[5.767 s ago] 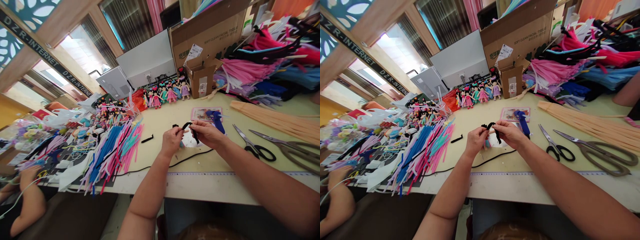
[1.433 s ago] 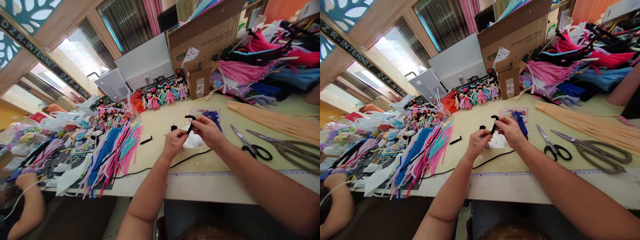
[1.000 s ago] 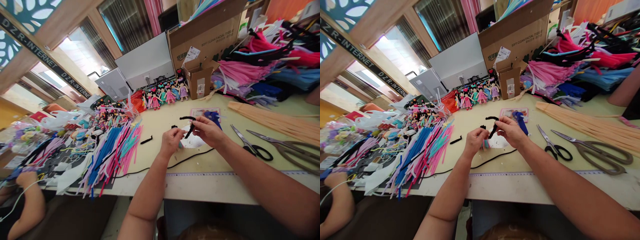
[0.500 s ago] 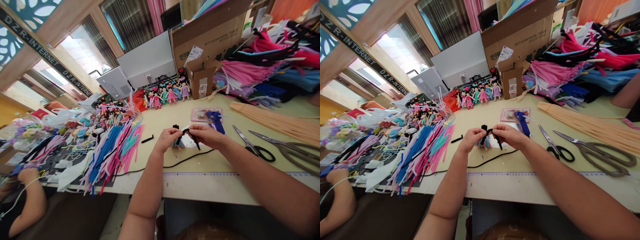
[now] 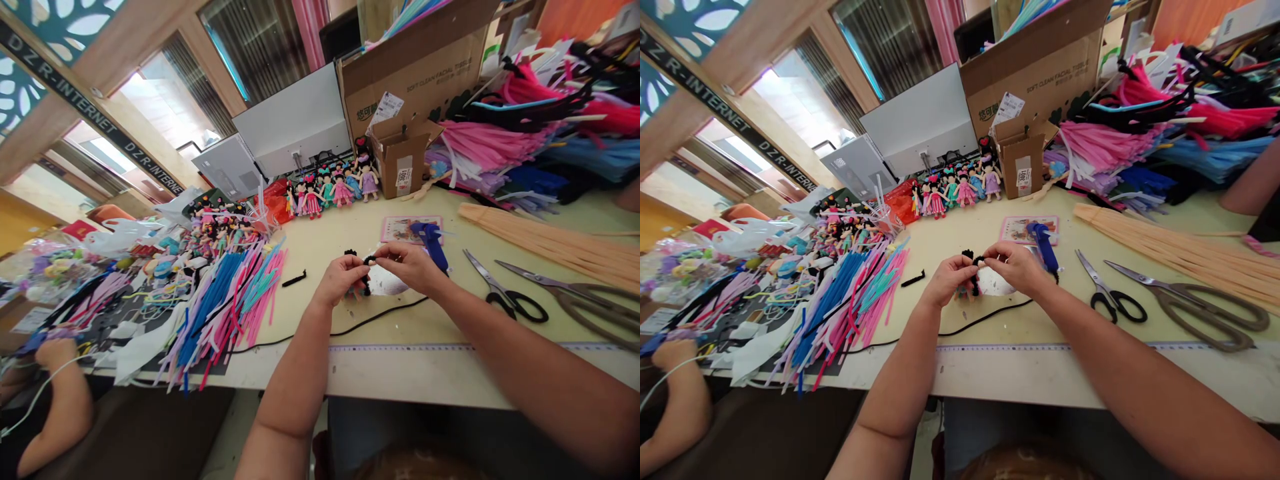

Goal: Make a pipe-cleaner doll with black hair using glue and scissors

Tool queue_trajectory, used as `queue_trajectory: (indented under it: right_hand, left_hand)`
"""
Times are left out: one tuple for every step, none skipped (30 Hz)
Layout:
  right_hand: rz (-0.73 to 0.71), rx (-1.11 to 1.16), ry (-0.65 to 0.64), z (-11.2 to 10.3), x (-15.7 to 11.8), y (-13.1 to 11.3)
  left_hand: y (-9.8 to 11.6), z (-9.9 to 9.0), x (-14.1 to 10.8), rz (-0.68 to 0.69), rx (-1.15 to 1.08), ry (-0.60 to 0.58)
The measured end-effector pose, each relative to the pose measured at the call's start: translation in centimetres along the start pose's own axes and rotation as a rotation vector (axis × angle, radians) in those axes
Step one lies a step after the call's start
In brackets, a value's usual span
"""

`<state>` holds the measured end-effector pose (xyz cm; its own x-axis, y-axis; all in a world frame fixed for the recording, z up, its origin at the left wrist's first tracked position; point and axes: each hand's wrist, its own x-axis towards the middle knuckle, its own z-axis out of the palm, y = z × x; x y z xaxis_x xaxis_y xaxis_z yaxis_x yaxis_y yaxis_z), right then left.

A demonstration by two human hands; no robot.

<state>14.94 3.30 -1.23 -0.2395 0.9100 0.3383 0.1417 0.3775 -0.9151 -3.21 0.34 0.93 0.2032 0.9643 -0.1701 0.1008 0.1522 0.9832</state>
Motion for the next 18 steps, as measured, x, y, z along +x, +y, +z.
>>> queue_trajectory:
  right_hand:
    - [-0.073, -0.091, 0.014, 0.0, -0.1, 0.0]
    - [-0.13, -0.171, 0.017, 0.0, -0.2, -0.1]
    - [-0.169, -0.235, 0.012, 0.0, -0.3, -0.2]
    - [-0.192, -0.286, 0.006, 0.0, -0.4, -0.3]
    - [-0.207, -0.331, 0.003, 0.1, -0.6, -0.4]
    - [-0.217, -0.371, 0.004, 0.1, -0.7, -0.5]
    - [-0.225, -0.405, 0.01, 0.2, -0.8, -0.5]
    - [-0.23, -0.433, 0.019, 0.2, -0.8, -0.6]
    - [-0.233, -0.453, 0.029, 0.3, -0.9, -0.6]
    - [-0.235, -0.466, 0.037, 0.4, -0.9, -0.6]
    - [-0.236, -0.471, 0.043, 0.5, -1.0, -0.6]
    - [-0.236, -0.472, 0.044, 0.6, -1.0, -0.6]
    - [-0.235, -0.469, 0.044, 0.6, -1.1, -0.6]
    - [-0.231, -0.461, 0.042, 0.7, -1.1, -0.6]
    - [-0.223, -0.45, 0.042, 0.7, -1.1, -0.6]
    - [-0.211, -0.436, 0.045, 0.7, -1.1, -0.6]
    - [-0.197, -0.421, 0.049, 0.6, -1.0, -0.6]
    - [-0.182, -0.406, 0.055, 0.6, -1.0, -0.6]
  left_hand:
    - [-0.1, 0.0, 0.0, 0.005, -0.01, -0.005]
    - [-0.2, 0.1, 0.0, 0.011, -0.021, -0.009]
    - [-0.2, 0.1, 0.0, 0.016, -0.031, -0.013]
    - [-0.2, 0.2, 0.0, 0.02, -0.036, -0.018]
    - [-0.2, 0.3, 0.0, 0.019, -0.038, -0.022]
    - [-0.2, 0.3, 0.0, 0.015, -0.038, -0.022]
    - [-0.2, 0.4, 0.0, 0.007, -0.038, -0.022]
    - [-0.2, 0.5, 0.0, -0.001, -0.04, -0.02]
    - [-0.2, 0.6, 0.1, -0.008, -0.045, -0.02]
    - [-0.2, 0.6, 0.1, -0.014, -0.051, -0.022]
    - [-0.2, 0.7, 0.1, -0.017, -0.057, -0.024]
    - [-0.3, 0.8, 0.1, -0.019, -0.063, -0.029]
    - [-0.3, 0.9, 0.1, -0.021, -0.07, -0.033]
    - [-0.3, 1.0, 0.1, -0.024, -0.073, -0.035]
    - [-0.3, 1.2, 0.1, -0.028, -0.07, -0.035]
    - [-0.2, 1.2, 0.1, -0.033, -0.063, -0.031]
    - [-0.1, 1.3, 0.0, -0.038, -0.05, -0.024]
    - [-0.1, 1.3, 0.0, -0.041, -0.035, -0.015]
